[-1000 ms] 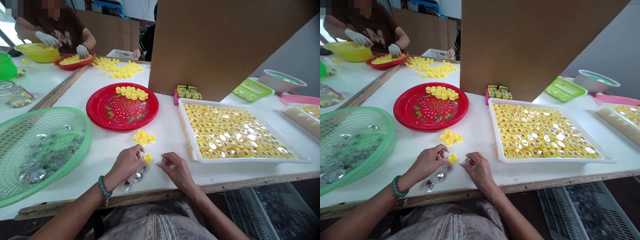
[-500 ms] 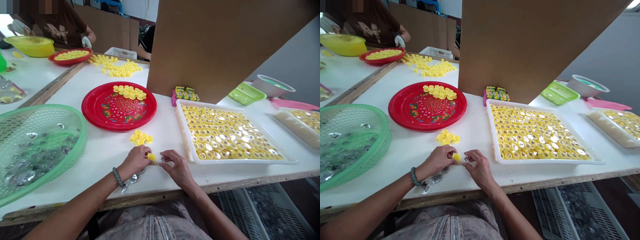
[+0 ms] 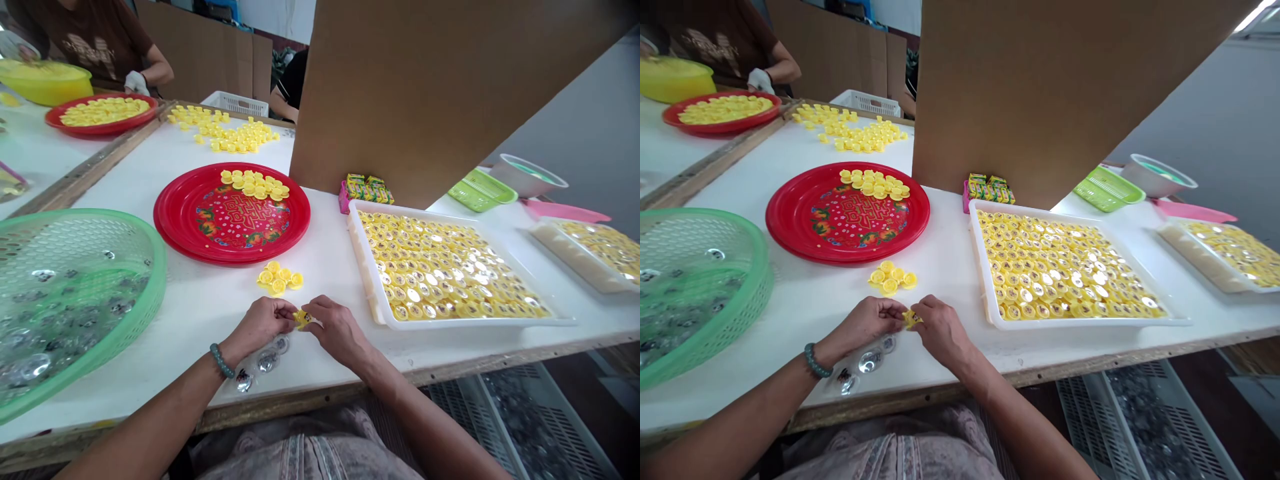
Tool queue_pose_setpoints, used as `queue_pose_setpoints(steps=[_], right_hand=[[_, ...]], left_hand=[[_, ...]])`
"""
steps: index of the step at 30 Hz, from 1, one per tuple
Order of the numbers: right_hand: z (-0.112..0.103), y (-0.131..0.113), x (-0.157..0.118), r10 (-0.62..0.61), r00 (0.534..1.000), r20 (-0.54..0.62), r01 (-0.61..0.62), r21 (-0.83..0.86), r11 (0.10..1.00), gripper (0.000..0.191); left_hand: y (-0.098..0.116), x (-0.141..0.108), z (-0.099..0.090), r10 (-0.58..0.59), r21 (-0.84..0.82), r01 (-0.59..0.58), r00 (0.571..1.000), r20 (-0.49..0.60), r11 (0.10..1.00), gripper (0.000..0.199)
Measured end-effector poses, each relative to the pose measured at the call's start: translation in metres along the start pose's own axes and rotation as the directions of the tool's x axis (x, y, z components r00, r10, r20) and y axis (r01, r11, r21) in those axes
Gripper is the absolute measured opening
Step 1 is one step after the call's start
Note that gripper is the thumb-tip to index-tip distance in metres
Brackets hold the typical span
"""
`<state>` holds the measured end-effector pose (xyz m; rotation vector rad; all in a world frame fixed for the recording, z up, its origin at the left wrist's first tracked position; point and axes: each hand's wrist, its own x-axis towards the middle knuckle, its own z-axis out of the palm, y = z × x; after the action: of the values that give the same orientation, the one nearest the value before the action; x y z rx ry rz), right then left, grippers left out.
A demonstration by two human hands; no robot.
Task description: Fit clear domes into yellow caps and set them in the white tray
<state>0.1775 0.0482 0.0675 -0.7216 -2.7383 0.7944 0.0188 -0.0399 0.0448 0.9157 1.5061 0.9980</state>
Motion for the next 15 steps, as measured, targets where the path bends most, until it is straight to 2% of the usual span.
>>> queue_pose_setpoints(steps=[6, 9, 12, 15], right_hand=[[0.0, 0.0, 0.008, -0.045, 0.996, 0.078, 0.054, -0.122, 0.991, 0.015], [0.001, 0.002, 0.01, -0.074, 0.992, 0.098, 0.087, -0.133, 0.987, 0.016], [0.0, 0.003, 0.014, -0.084, 0.99, 0.115, 0.093, -0.08, 0.992, 0.017], [-0.002, 0.004, 0.018, -0.044, 0.99, 0.133, 0.05, -0.043, 0.998, 0.013]], left_hand=[[0.002, 0.0, 0.0, 0.029, -0.068, -0.025, 0.998, 0.061, 0.997, 0.023], [-0.001, 0.004, 0.005, 0.007, -0.111, -0.007, 1.0, -0.001, 0.994, 0.025], [-0.005, 0.009, 0.011, -0.07, -0.183, 0.05, 0.992, -0.103, 0.982, 0.027], [-0.004, 0.013, 0.014, -0.142, -0.245, 0.113, 0.984, -0.104, 0.963, 0.031]])
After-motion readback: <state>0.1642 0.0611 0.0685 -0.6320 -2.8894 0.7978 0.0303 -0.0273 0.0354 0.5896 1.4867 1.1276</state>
